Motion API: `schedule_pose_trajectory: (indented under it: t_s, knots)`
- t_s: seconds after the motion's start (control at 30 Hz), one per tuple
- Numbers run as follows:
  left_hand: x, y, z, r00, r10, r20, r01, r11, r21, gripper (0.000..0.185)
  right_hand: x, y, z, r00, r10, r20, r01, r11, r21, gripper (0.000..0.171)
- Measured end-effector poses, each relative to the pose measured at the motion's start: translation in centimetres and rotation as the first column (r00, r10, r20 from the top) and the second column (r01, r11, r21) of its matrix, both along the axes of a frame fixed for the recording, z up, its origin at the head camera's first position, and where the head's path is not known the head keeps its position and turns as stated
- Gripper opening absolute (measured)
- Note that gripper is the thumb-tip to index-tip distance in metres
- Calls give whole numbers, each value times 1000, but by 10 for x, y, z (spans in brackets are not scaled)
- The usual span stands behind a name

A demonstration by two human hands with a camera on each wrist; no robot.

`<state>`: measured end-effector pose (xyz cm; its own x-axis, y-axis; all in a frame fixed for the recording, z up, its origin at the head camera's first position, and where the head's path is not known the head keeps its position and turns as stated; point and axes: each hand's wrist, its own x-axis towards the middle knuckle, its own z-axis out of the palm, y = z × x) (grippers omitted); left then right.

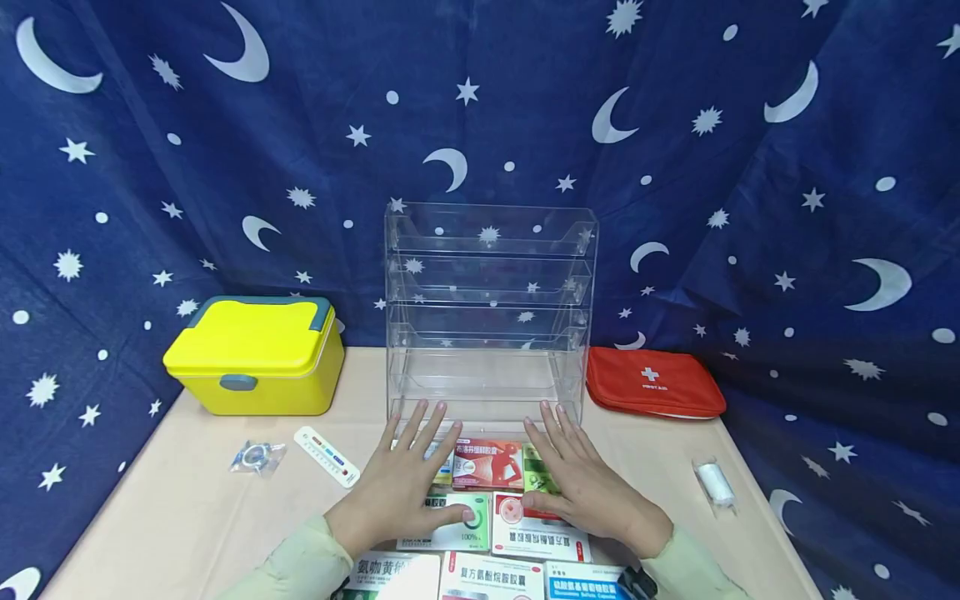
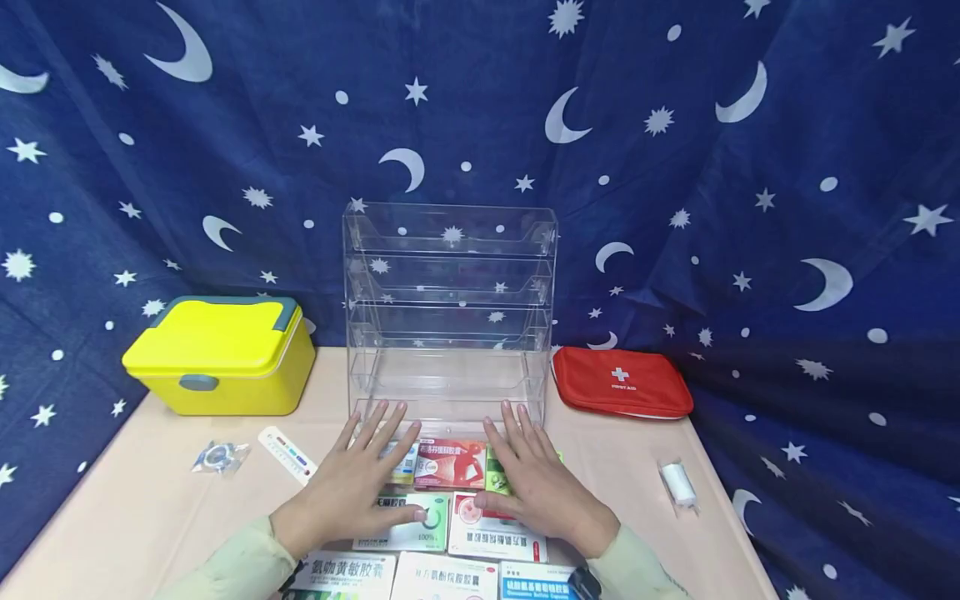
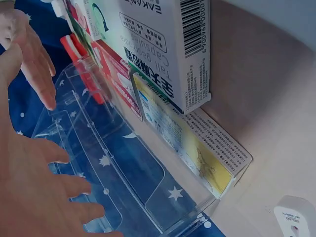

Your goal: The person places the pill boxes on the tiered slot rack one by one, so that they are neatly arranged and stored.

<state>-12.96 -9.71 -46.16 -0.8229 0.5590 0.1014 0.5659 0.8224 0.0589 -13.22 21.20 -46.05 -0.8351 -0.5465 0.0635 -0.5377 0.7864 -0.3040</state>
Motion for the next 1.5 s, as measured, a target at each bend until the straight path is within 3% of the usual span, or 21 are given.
schedule_pose_trajectory:
  t_s: [0.13, 0.23, 0.3, 0.43, 0.57, 0.63, 0.67, 0.77, 0.9, 1.03, 1.27, 1.5]
  knots:
    - [-5, -3, 3, 999, 17, -51, -11, 993, 117, 94, -2, 2, 1, 1000, -8, 4, 9, 996, -83, 91]
    - [-16, -10, 10, 991, 74, -108, -38, 952, 302, 68, -5, 6, 4, 999, -29, 23, 33, 976, -217, 75]
    - [-25, -18, 17, 981, 134, -137, -62, 899, 433, 50, -8, 10, 6, 997, -43, 57, 60, 943, -328, 65]
    - [-46, -37, 28, 949, 268, -165, -106, 765, 635, 32, -14, 25, 6, 981, -94, 169, 169, 838, -519, 44]
    - [-67, -51, 34, 943, 323, -79, -153, 632, 760, 35, -18, 43, 1, 925, -210, 317, 359, 756, -547, 34]
    - [-74, -53, 37, 949, 315, -3, -191, 583, 790, 36, -19, 53, -4, 885, -261, 387, 445, 720, -532, 32]
    - [-77, -54, 37, 950, 310, 27, -209, 570, 795, 36, -19, 57, -7, 862, -290, 416, 487, 703, -518, 32]
    - [-82, -56, 39, 949, 300, 93, -250, 543, 801, 37, -20, 68, -15, 793, -337, 507, 589, 638, -496, 36]
    - [-90, -57, 37, 945, 306, 117, -269, 519, 811, 35, -22, 80, -28, 707, -378, 598, 689, 562, -459, 44]
    - [-94, -56, 37, 941, 312, 129, -282, 518, 808, 32, -23, 85, -39, 660, -410, 629, 731, 542, -414, 45]
    - [-96, -55, 39, 939, 309, 154, -304, 529, 792, 33, -24, 83, -49, 709, -431, 558, 679, 631, -375, 49]
    - [-96, -57, 38, 939, 304, 160, -307, 532, 789, 33, -23, 83, -48, 744, -442, 502, 644, 674, -361, 44]
